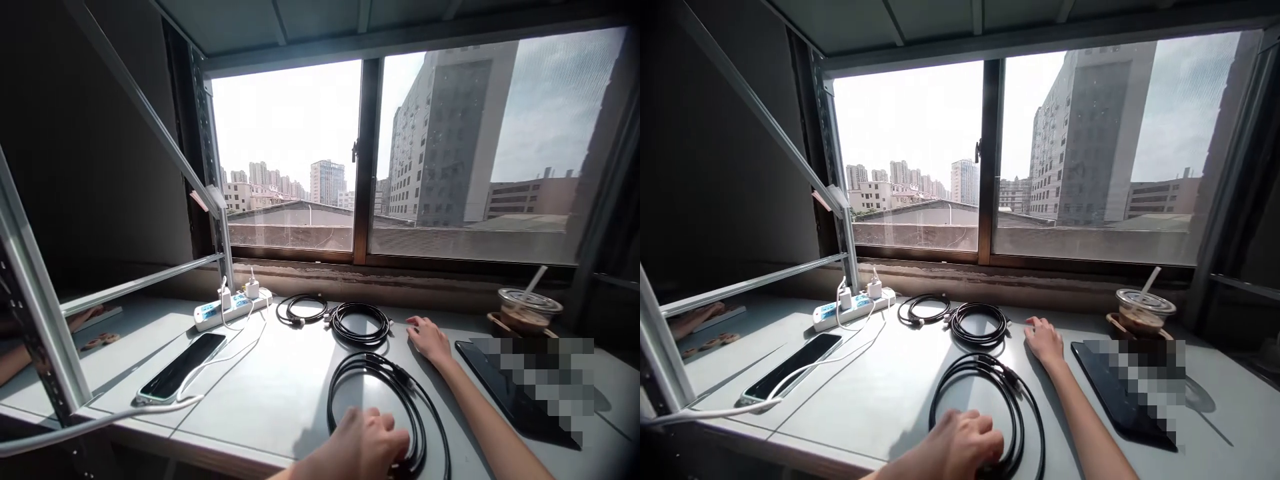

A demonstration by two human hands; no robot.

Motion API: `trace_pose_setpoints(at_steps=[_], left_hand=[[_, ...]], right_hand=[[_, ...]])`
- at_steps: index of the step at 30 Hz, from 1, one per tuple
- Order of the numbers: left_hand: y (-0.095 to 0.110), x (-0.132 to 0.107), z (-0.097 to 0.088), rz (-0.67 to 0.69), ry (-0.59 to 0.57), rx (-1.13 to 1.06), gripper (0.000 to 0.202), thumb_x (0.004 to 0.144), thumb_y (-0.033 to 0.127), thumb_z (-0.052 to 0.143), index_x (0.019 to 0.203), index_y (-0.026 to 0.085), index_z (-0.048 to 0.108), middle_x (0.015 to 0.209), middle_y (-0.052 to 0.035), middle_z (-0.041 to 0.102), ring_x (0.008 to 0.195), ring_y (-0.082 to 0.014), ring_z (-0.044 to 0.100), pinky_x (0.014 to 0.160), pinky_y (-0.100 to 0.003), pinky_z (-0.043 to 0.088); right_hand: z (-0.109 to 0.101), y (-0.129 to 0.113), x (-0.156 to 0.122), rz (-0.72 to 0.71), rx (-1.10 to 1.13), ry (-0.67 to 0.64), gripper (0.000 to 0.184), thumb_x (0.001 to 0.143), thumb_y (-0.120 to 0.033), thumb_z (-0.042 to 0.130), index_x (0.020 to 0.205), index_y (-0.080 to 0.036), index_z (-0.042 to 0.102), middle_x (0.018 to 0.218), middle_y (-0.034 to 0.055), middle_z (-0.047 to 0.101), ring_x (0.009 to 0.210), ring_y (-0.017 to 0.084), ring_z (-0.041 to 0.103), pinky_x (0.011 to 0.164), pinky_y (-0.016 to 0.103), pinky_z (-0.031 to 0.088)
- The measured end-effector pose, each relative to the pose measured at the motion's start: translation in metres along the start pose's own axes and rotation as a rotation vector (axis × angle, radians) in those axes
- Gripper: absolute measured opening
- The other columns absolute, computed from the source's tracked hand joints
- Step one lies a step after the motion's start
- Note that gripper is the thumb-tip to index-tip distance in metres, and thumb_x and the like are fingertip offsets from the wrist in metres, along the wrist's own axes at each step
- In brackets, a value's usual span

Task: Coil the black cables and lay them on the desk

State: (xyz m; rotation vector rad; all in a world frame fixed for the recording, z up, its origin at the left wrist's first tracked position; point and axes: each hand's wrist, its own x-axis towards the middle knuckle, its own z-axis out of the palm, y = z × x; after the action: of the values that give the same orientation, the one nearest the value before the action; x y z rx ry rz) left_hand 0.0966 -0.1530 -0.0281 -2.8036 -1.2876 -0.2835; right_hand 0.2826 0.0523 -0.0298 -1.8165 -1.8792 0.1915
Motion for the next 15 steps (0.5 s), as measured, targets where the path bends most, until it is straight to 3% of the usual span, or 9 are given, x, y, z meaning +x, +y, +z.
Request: trace_pose_setpoints(at_steps=[3,6,8,10,12,13,15], left_hand=[[0.003,-0.004,0.009,0.085,0.045,0.208,0.019,0.079,0.033,0.064,0.077,0.019,0.052,0.073,-0.0006,0.060,0.063,-0.0146,0.055,0.044,-0.026,0.018],[0.006,-0.014,0.015,0.146,0.201,0.349,0.020,0.084,0.036,0.059,0.078,0.018,0.051,0.068,-0.0004,0.059,0.059,-0.0139,0.055,0.045,-0.026,0.016],[0.005,-0.020,0.015,0.173,0.230,0.379,0.020,0.087,0.039,0.054,0.083,0.020,0.053,0.065,0.0009,0.059,0.053,-0.0123,0.053,0.044,-0.027,0.016],[-0.002,-0.023,0.006,0.160,0.118,0.290,0.018,0.087,0.038,0.053,0.082,0.022,0.056,0.062,0.0021,0.059,0.048,-0.0117,0.051,0.042,-0.026,0.017],[-0.011,-0.020,-0.013,0.050,-0.006,0.078,0.019,0.082,0.033,0.058,0.068,0.021,0.055,0.055,0.0024,0.057,0.045,-0.0121,0.049,0.041,-0.025,0.019],[-0.017,-0.016,-0.028,-0.035,-0.028,-0.069,0.024,0.079,0.031,0.060,0.060,0.020,0.052,0.050,0.0022,0.054,0.044,-0.0122,0.049,0.042,-0.025,0.021],[-0.027,-0.008,-0.063,-0.229,0.128,-0.421,0.029,0.080,0.029,0.054,0.054,0.019,0.048,0.047,0.0015,0.051,0.044,-0.0112,0.048,0.044,-0.024,0.027]], right_hand=[[-0.009,-0.003,-0.004,0.048,0.081,0.041,0.039,0.087,-0.031,0.031,0.112,-0.023,0.060,0.114,0.0070,0.060,0.100,0.022,0.058,0.075,0.031,0.044],[-0.016,-0.014,-0.008,0.015,0.133,0.060,0.044,0.088,-0.029,0.025,0.116,-0.021,0.058,0.110,0.0075,0.063,0.098,0.020,0.060,0.072,0.028,0.045],[-0.024,-0.030,-0.007,-0.079,0.136,0.026,0.040,0.087,-0.030,0.030,0.111,-0.022,0.061,0.104,0.0049,0.065,0.090,0.019,0.062,0.070,0.027,0.045],[-0.040,-0.052,-0.005,-0.210,0.101,-0.029,0.029,0.083,-0.030,0.041,0.098,-0.026,0.066,0.095,0.0004,0.067,0.083,0.018,0.062,0.066,0.026,0.044],[-0.066,-0.080,-0.002,-0.335,0.065,-0.051,0.020,0.079,-0.028,0.050,0.085,-0.028,0.069,0.087,-0.0026,0.068,0.079,0.017,0.062,0.065,0.026,0.042],[-0.083,-0.095,-0.002,-0.381,0.071,-0.019,0.020,0.080,-0.029,0.050,0.087,-0.029,0.069,0.087,-0.0029,0.068,0.078,0.016,0.062,0.065,0.026,0.042],[-0.120,-0.123,-0.008,-0.468,0.202,0.062,0.024,0.083,-0.036,0.050,0.097,-0.028,0.068,0.086,-0.0007,0.068,0.074,0.015,0.062,0.062,0.024,0.043]])
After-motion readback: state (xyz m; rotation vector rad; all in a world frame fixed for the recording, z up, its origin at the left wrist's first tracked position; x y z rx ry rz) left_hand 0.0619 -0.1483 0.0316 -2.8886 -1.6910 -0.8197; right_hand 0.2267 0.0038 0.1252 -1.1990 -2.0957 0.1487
